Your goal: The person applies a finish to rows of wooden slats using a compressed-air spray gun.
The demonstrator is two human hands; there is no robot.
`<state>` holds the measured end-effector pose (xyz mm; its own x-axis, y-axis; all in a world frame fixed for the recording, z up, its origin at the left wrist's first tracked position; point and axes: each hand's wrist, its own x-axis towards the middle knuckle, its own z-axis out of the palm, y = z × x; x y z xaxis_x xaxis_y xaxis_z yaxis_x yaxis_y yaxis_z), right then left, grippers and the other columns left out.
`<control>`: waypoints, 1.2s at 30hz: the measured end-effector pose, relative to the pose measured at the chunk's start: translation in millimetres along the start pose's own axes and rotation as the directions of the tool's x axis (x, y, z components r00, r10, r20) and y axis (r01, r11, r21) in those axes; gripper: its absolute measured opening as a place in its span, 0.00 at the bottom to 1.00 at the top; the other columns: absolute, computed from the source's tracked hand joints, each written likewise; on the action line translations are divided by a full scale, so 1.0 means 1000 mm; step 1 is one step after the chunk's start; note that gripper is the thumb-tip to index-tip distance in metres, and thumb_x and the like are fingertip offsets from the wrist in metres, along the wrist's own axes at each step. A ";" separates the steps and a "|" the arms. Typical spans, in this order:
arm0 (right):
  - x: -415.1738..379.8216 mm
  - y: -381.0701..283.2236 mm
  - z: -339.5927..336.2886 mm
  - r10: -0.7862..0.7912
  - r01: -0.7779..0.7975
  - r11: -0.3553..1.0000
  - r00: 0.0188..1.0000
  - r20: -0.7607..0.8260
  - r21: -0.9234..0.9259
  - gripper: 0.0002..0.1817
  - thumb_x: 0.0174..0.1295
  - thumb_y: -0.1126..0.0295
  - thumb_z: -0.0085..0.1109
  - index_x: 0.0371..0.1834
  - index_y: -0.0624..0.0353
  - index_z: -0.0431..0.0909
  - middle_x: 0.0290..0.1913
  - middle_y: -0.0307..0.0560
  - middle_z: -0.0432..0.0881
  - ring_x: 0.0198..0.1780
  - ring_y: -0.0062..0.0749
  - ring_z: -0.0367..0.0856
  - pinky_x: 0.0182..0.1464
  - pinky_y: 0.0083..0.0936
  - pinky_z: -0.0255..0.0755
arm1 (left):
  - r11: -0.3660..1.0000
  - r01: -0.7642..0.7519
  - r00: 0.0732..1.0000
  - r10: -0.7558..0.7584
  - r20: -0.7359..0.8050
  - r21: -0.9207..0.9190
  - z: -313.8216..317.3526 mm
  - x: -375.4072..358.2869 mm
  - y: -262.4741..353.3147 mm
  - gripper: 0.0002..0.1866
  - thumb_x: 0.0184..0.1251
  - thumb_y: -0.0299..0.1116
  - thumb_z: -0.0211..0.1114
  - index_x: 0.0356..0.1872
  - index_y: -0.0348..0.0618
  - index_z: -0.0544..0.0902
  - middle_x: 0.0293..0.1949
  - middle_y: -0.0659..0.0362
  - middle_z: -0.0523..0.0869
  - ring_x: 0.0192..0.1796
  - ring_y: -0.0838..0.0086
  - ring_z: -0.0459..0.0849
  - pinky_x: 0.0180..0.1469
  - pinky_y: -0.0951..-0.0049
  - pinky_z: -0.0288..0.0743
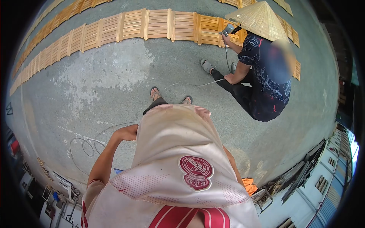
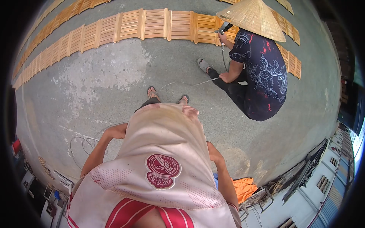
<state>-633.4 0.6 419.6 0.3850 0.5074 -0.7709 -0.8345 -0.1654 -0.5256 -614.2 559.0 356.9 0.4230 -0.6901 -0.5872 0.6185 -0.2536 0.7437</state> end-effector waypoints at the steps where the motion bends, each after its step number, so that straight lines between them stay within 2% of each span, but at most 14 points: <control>1: 0.004 0.002 0.000 -0.003 0.003 1.000 1.000 -0.001 -0.001 0.34 0.74 0.61 0.63 0.80 0.67 0.72 0.80 0.63 0.72 0.78 0.49 0.72 0.78 0.44 0.69 | 1.000 0.003 1.000 -0.003 -0.014 -0.006 0.004 0.003 0.007 0.31 0.65 0.42 0.80 0.65 0.32 0.87 0.64 0.49 0.92 0.64 0.67 0.87 0.69 0.62 0.79; 3: 0.010 0.005 0.001 -0.008 0.008 1.000 1.000 0.001 0.001 0.34 0.74 0.61 0.63 0.79 0.67 0.72 0.79 0.63 0.73 0.77 0.49 0.73 0.78 0.44 0.69 | 1.000 0.016 0.999 -0.017 -0.039 -0.024 0.015 0.000 0.026 0.33 0.64 0.43 0.80 0.66 0.33 0.87 0.66 0.48 0.90 0.66 0.66 0.87 0.70 0.61 0.79; 6: 0.021 0.008 0.001 -0.013 0.013 1.000 1.000 0.011 -0.002 0.33 0.74 0.61 0.63 0.79 0.67 0.72 0.78 0.62 0.74 0.77 0.49 0.73 0.77 0.44 0.70 | 0.994 -0.108 0.989 0.110 -0.100 0.026 0.024 -0.001 0.037 0.26 0.65 0.36 0.78 0.62 0.33 0.89 0.56 0.52 0.95 0.56 0.71 0.90 0.60 0.63 0.83; 12: 0.030 0.012 0.000 -0.017 0.017 1.000 1.000 0.015 -0.006 0.33 0.74 0.61 0.63 0.78 0.67 0.73 0.76 0.62 0.76 0.75 0.49 0.75 0.76 0.44 0.71 | 0.980 -0.043 0.994 0.061 -0.088 0.195 0.021 -0.001 0.035 0.27 0.63 0.40 0.77 0.61 0.35 0.89 0.55 0.48 0.95 0.55 0.71 0.91 0.59 0.64 0.83; 15: 0.031 0.012 -0.001 -0.024 0.024 1.000 1.000 0.018 -0.013 0.32 0.75 0.61 0.63 0.78 0.68 0.74 0.75 0.62 0.77 0.74 0.49 0.76 0.75 0.44 0.72 | 0.967 -0.131 0.977 0.164 -0.138 0.220 0.026 -0.002 0.035 0.26 0.63 0.41 0.77 0.58 0.35 0.90 0.55 0.47 0.94 0.53 0.70 0.91 0.58 0.63 0.84; 18: 0.029 0.015 -0.002 -0.022 0.022 1.000 1.000 0.008 -0.014 0.32 0.75 0.61 0.62 0.77 0.68 0.74 0.74 0.61 0.78 0.74 0.49 0.77 0.74 0.44 0.73 | 0.965 -0.104 0.983 0.137 -0.125 0.241 0.025 -0.006 0.042 0.25 0.64 0.41 0.77 0.57 0.34 0.90 0.56 0.47 0.94 0.52 0.70 0.90 0.57 0.63 0.84; 24: 0.021 0.019 -0.006 -0.016 0.016 1.000 1.000 -0.007 -0.002 0.31 0.75 0.61 0.62 0.77 0.68 0.75 0.72 0.61 0.79 0.72 0.49 0.78 0.73 0.44 0.74 | 0.988 -0.067 0.996 0.075 -0.051 0.140 0.018 -0.011 0.049 0.24 0.65 0.39 0.76 0.56 0.32 0.90 0.53 0.49 0.95 0.52 0.73 0.89 0.57 0.64 0.83; 30: 0.023 0.023 -0.004 -0.021 0.021 1.000 1.000 -0.021 0.010 0.30 0.75 0.61 0.62 0.76 0.68 0.76 0.70 0.60 0.81 0.70 0.49 0.80 0.71 0.44 0.76 | 0.993 -0.060 0.994 0.068 -0.080 0.102 0.015 -0.011 0.056 0.22 0.64 0.37 0.78 0.55 0.32 0.91 0.49 0.51 0.96 0.51 0.75 0.89 0.54 0.66 0.84; 33: 0.030 0.025 0.000 -0.032 0.033 0.999 0.999 -0.023 0.021 0.30 0.76 0.61 0.62 0.75 0.68 0.76 0.69 0.60 0.82 0.70 0.49 0.81 0.71 0.44 0.77 | 0.988 -0.039 0.998 0.045 -0.037 0.151 0.008 -0.016 0.040 0.22 0.63 0.35 0.78 0.55 0.32 0.91 0.49 0.53 0.96 0.50 0.76 0.89 0.52 0.69 0.84; 36: 0.034 0.025 0.004 -0.047 0.048 0.998 0.998 -0.031 0.029 0.30 0.76 0.61 0.62 0.75 0.68 0.77 0.68 0.59 0.83 0.69 0.49 0.82 0.70 0.44 0.77 | 0.995 -0.062 0.994 0.068 -0.089 0.072 0.014 -0.021 0.064 0.19 0.63 0.32 0.77 0.52 0.31 0.91 0.47 0.52 0.96 0.47 0.77 0.89 0.48 0.69 0.84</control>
<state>-643.0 16.4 381.7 0.4361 0.4883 -0.7559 -0.8259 -0.1165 -0.5517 -593.0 547.8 420.9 0.5214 -0.6430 -0.5609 0.5418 -0.2584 0.7998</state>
